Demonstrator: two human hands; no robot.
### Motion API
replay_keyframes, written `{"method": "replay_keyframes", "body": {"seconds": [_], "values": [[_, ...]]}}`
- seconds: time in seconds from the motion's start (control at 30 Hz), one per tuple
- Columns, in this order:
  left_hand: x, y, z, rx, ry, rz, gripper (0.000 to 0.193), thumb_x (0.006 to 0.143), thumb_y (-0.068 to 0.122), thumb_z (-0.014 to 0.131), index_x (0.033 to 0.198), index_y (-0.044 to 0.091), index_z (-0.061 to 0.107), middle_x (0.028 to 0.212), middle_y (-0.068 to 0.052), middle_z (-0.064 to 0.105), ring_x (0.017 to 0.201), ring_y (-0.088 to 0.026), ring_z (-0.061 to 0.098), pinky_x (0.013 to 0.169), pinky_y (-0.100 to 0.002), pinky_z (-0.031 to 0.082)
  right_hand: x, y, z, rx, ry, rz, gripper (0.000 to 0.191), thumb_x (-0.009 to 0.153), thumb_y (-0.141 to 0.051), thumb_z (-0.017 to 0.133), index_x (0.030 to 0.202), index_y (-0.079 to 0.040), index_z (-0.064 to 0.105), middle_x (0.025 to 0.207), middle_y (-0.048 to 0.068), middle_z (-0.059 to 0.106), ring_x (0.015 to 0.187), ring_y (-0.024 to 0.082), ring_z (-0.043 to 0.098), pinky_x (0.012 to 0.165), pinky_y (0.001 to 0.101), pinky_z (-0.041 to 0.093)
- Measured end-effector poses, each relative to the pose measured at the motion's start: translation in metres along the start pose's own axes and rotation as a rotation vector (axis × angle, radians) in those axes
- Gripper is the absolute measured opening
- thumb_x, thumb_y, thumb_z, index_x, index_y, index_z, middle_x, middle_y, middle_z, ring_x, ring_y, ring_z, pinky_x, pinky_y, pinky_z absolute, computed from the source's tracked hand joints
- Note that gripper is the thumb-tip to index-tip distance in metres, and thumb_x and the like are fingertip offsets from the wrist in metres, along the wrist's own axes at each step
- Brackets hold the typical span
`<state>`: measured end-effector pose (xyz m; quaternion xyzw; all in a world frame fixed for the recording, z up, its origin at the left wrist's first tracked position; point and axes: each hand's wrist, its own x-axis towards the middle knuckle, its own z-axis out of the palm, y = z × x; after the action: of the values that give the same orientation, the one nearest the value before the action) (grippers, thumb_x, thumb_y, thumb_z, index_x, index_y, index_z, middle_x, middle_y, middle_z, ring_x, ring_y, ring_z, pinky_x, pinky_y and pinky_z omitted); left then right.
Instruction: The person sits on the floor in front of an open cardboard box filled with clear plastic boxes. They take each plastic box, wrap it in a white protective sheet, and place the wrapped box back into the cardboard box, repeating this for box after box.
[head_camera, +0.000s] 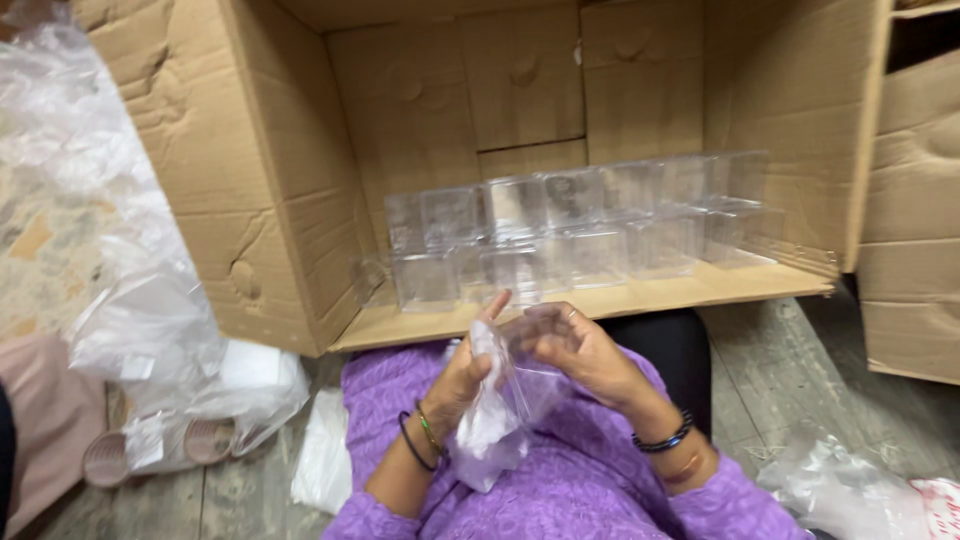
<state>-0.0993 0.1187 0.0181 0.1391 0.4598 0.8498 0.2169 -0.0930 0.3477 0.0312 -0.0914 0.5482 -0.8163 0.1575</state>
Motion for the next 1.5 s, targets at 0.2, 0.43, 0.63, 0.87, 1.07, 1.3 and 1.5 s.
{"method": "replay_keyframes", "body": {"seconds": [0.2,0.43,0.63,0.87,1.07,1.3,1.5], "values": [[-0.028,0.014,0.009,0.164,0.298,0.153,0.103,0.075,0.044,0.083,0.156,0.005,0.033,0.147,-0.022,0.053,0.134,-0.029,0.053,0.113,-0.041,0.042,0.002,0.014,0.050,-0.543,0.058,-0.232,0.098,0.080,-0.032,0.085,0.159,-0.007,0.033,0.147,0.014,0.049,0.128,0.024,0.055,0.106,0.0380,0.049],[-0.049,0.021,0.007,0.151,0.302,0.209,0.098,0.077,0.043,0.082,0.154,0.003,0.036,0.143,-0.021,0.054,0.133,-0.028,0.053,0.112,-0.041,0.042,-0.003,0.002,0.066,-0.708,-0.028,-0.054,0.118,0.061,-0.040,0.095,0.155,-0.008,0.031,0.131,0.013,0.058,0.117,0.023,0.061,0.101,0.0386,0.052],[-0.058,0.000,-0.005,0.179,0.320,0.164,0.094,0.078,0.041,0.081,0.151,0.002,0.037,0.141,-0.019,0.055,0.132,-0.026,0.054,0.112,-0.038,0.042,-0.008,0.008,0.066,-0.673,-0.131,0.005,0.121,0.066,-0.035,0.094,0.158,-0.006,0.021,0.146,0.019,0.047,0.137,0.028,0.050,0.113,0.0416,0.042],[-0.071,0.002,-0.041,-0.265,0.505,0.231,0.092,0.085,0.037,0.082,0.158,0.005,0.037,0.140,-0.025,0.057,0.080,-0.019,0.039,0.071,-0.033,0.035,-0.023,0.022,0.064,-0.410,-0.132,0.064,0.110,0.069,-0.026,0.090,0.155,-0.008,0.023,0.150,0.019,0.045,0.140,0.032,0.050,0.116,0.0445,0.039],[-0.074,-0.003,-0.017,0.192,0.367,0.168,0.088,0.081,0.039,0.081,0.151,0.005,0.040,0.138,-0.015,0.058,0.125,-0.021,0.059,0.103,-0.034,0.049,-0.017,0.041,0.067,-0.316,-0.159,-0.056,0.095,0.081,-0.018,0.083,0.155,-0.009,0.023,0.159,0.014,0.035,0.151,0.028,0.034,0.124,0.0418,0.026],[-0.066,0.007,-0.005,0.300,0.366,0.224,0.091,0.078,0.038,0.084,0.150,0.004,0.041,0.138,-0.016,0.059,0.127,-0.024,0.057,0.106,-0.036,0.047,-0.011,0.037,0.063,-0.263,0.003,-0.123,0.084,0.075,-0.013,0.090,0.142,-0.009,0.039,0.142,0.011,0.051,0.134,0.025,0.049,0.114,0.0407,0.038],[-0.063,0.007,-0.003,0.251,0.377,0.186,0.093,0.076,0.039,0.084,0.150,0.004,0.041,0.138,-0.015,0.058,0.121,-0.024,0.055,0.100,-0.038,0.046,-0.017,0.034,0.069,-0.241,-0.060,-0.163,0.080,0.076,-0.007,0.089,0.142,-0.010,0.044,0.141,0.009,0.052,0.138,0.021,0.047,0.121,0.0377,0.033]]}}
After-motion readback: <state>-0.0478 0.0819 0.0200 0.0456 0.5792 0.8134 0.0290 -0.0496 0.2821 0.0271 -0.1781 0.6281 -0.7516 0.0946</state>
